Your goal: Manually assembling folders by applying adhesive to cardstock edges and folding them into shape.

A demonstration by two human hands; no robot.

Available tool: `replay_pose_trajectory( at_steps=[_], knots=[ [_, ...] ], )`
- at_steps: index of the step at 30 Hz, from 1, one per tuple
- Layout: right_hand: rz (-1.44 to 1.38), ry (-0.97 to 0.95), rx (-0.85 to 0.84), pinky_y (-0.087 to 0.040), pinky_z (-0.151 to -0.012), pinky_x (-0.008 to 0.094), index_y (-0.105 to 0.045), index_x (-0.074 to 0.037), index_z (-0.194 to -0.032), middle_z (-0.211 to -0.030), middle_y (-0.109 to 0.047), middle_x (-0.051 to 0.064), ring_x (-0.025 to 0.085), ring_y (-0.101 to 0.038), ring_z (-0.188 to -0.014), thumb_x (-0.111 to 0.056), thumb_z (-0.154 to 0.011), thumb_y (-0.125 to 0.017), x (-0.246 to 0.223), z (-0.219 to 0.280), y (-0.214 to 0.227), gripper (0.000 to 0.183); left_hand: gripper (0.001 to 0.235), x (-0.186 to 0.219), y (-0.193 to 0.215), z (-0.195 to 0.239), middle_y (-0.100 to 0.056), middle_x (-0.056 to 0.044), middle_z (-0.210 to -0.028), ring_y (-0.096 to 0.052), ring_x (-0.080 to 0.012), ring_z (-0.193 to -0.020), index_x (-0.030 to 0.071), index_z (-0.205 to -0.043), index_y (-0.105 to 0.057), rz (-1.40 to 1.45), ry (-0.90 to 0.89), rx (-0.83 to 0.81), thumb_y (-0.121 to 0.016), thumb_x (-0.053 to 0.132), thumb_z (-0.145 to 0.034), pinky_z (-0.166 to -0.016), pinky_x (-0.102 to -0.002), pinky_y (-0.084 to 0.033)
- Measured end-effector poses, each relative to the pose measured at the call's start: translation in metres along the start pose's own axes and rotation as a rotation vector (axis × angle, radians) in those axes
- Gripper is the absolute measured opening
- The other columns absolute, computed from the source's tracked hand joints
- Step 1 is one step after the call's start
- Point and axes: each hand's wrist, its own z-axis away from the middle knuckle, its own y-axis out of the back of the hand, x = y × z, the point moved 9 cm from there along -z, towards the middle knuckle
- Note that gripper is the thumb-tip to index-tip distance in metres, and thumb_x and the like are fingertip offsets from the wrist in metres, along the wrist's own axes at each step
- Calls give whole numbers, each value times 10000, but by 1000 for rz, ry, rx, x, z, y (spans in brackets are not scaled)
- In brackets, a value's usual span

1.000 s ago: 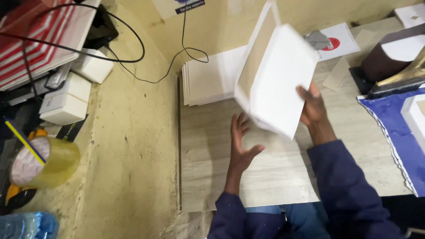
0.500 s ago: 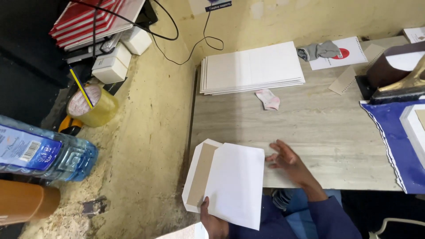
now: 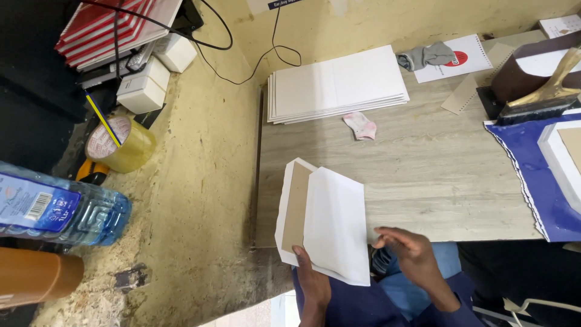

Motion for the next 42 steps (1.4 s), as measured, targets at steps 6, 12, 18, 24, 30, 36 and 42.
replay_pose_trajectory(
  at_steps=[6,12,18,24,30,36,42],
  knots=[
    [625,309,-376,-340,-1245,488,-605,-117,-1485,-1616,-567,77,299,-480,-1521,-403,-967,-763,-78,33,-72,613,1018,-42,-5,-13,-458,-112,-1718,-427,-221,-1588,49,-1661,-368,-294,-187,-190,-430,709,-889,-1316,-406,-304],
    [645,394,-217,-521,-1118,433,-721,-112,-1317,-1403,-711,69,274,-663,-1325,-169,-976,-735,-74,39,-60,346,975,-47,-12,9,-403,-119,-1728,-394,-245,-1582,72,-1690,-263,-368,-342,-364,-455,681,-954,-1300,-412,-298],
    [748,518,-28,-556,-1079,452,-716,-82,-1255,-1343,-723,90,312,-677,-1252,-25,-949,-686,-79,45,-57,312,888,-24,-45,45,-491,-140,-1593,-432,-229,-1503,13,-1611,-355,-603,-420,-497,-319,676,-1021,-1273,-383,-300],
    [768,566,103,-578,-996,432,-733,-48,-1171,-1246,-766,110,303,-728,-1161,-51,-1024,-599,-89,44,-51,199,691,-32,-45,44,-334,-278,-1679,-347,-387,-1567,-91,-1638,-221,-646,-834,-647,-357,374,-1146,-1328,-453,-265],
    [785,565,191,-563,-1013,430,-718,-46,-1159,-1222,-769,110,307,-728,-1154,104,-964,-539,-79,46,-41,304,828,-12,-63,64,-304,-161,-1757,-285,-290,-1630,20,-1688,-220,-542,-603,-512,-368,573,-1091,-1335,-412,-176],
    [774,588,234,-571,-1018,438,-715,-14,-1130,-1191,-776,132,320,-738,-1141,206,-922,-544,-76,43,-38,348,848,-2,-65,69,-320,-176,-1746,-283,-314,-1633,-2,-1682,-226,-572,-638,-504,-364,589,-1090,-1337,-427,-156],
    [790,580,254,-576,-1051,475,-697,8,-1201,-1229,-760,147,352,-718,-1185,233,-924,-537,-65,43,-25,391,604,-19,-51,54,-419,-134,-1317,-432,-270,-1236,-79,-1517,-396,-634,-812,-541,-376,403,-1152,-1310,-443,-253]
  ],
)
